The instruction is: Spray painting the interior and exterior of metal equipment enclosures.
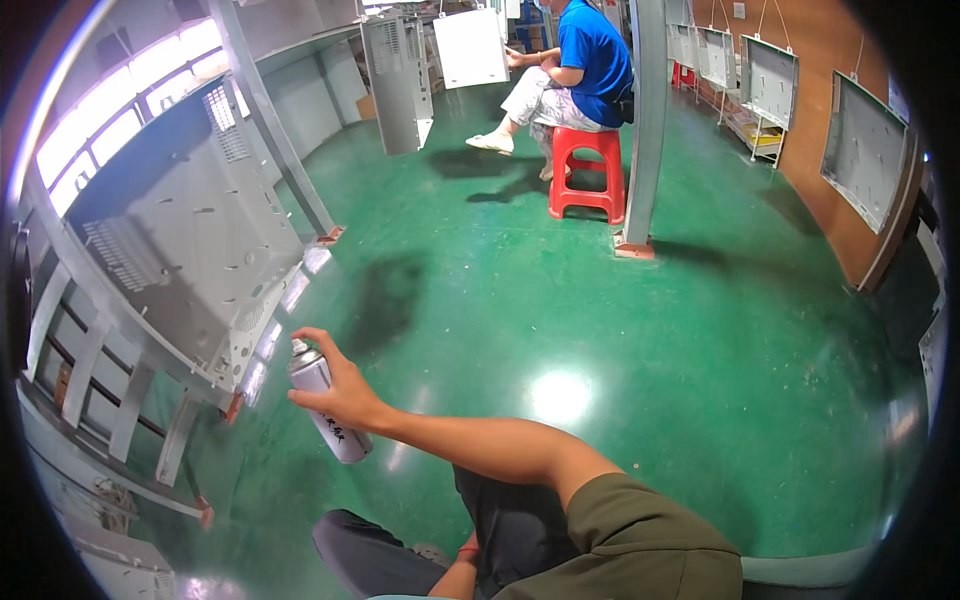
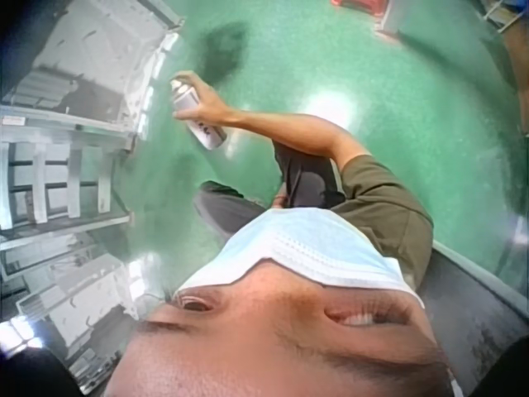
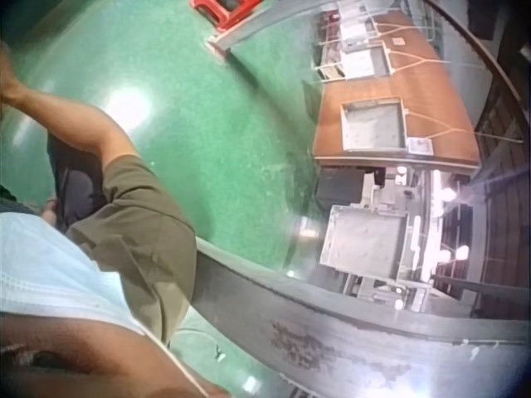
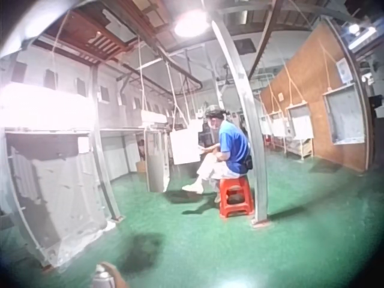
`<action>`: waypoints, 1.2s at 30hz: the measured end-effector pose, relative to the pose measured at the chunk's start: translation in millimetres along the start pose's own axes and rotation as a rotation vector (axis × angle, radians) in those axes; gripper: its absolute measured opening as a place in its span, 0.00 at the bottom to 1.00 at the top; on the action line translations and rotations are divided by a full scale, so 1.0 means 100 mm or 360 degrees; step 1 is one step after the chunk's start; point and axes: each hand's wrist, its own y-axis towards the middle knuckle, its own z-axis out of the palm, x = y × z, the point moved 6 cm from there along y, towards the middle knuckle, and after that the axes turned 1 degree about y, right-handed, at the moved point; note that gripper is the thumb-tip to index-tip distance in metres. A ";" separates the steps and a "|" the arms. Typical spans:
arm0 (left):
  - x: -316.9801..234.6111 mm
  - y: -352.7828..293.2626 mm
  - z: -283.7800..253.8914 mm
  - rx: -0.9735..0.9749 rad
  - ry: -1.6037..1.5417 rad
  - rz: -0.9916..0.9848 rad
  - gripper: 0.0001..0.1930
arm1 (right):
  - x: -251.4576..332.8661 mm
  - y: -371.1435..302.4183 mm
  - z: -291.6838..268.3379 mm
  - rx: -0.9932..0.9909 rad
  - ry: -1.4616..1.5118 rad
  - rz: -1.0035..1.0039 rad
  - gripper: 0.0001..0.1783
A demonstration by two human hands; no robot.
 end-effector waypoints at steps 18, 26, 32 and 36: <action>0.00 0.17 -1.53 0.0104 0.0760 0.0055 0.23 | -0.07 0.02 0.05 0.0000 0.0004 0.0016 0.44; -1.50 -0.40 -3.66 -0.0364 0.1037 -0.0345 0.20 | -0.20 -0.05 -0.18 -0.0147 0.0037 0.0105 0.45; -1.43 -1.29 -4.19 -0.0630 0.0734 -0.0479 0.23 | -0.06 0.05 -0.20 -0.0265 -0.0212 -0.0326 0.45; -0.93 -1.27 -4.10 -0.0433 0.0382 -0.0864 0.23 | 0.25 0.20 -0.20 -0.0296 -0.0216 -0.0553 0.43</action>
